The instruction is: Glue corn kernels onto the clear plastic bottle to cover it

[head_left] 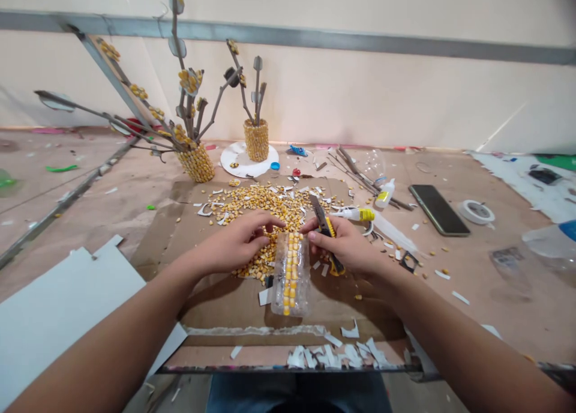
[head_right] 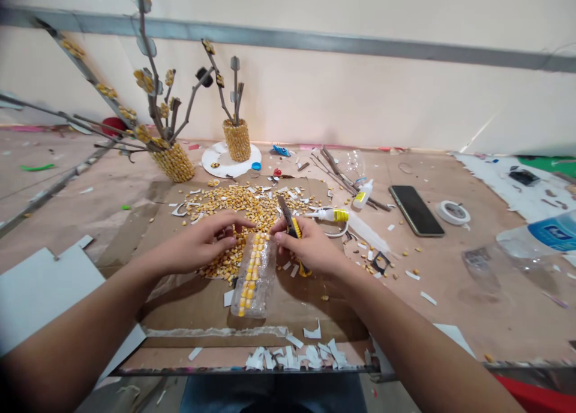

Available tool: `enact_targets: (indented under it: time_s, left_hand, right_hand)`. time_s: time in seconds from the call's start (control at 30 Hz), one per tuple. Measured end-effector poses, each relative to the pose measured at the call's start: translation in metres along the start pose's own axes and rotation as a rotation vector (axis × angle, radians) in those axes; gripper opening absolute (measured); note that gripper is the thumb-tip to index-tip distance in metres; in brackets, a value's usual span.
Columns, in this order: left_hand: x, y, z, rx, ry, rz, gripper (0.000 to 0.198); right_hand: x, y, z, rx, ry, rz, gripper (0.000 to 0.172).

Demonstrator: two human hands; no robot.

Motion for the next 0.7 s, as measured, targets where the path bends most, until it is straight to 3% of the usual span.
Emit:
enact_targets:
  time_s: [0.33, 0.4, 0.57, 0.63, 0.7]
  left_hand:
    - [0.01, 0.013, -0.003, -0.199, -0.007, 0.1, 0.021]
    - [0.01, 0.013, -0.001, -0.227, -0.011, 0.114, 0.017]
    - [0.005, 0.002, 0.0, -0.285, 0.033, 0.159, 0.017]
    - [-0.002, -0.012, 0.001, -0.305, 0.072, 0.161, 0.021]
    - [-0.011, -0.027, 0.005, -0.323, 0.1, 0.177, 0.025]
  right_hand:
    - [-0.007, 0.005, 0.009, 0.038, 0.0, 0.055, 0.042]
    - [-0.013, -0.008, 0.017, -0.013, -0.002, 0.045, 0.043]
    - [-0.035, -0.066, 0.035, -0.159, -0.029, -0.254, 0.037]
    - [-0.035, -0.06, 0.034, -0.345, 0.03, -0.198, 0.027]
    - [-0.03, -0.033, 0.031, -0.538, 0.056, -0.003, 0.021]
Point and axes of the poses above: each hand's wrist, its own x-axis towards the middle knuckle, its own y-axis out of the palm, z = x × y, the point moved 9 cm from there along x, towards the middle knuckle, and after that the axes turned 13 degrees about z, right-handed, at the moved point
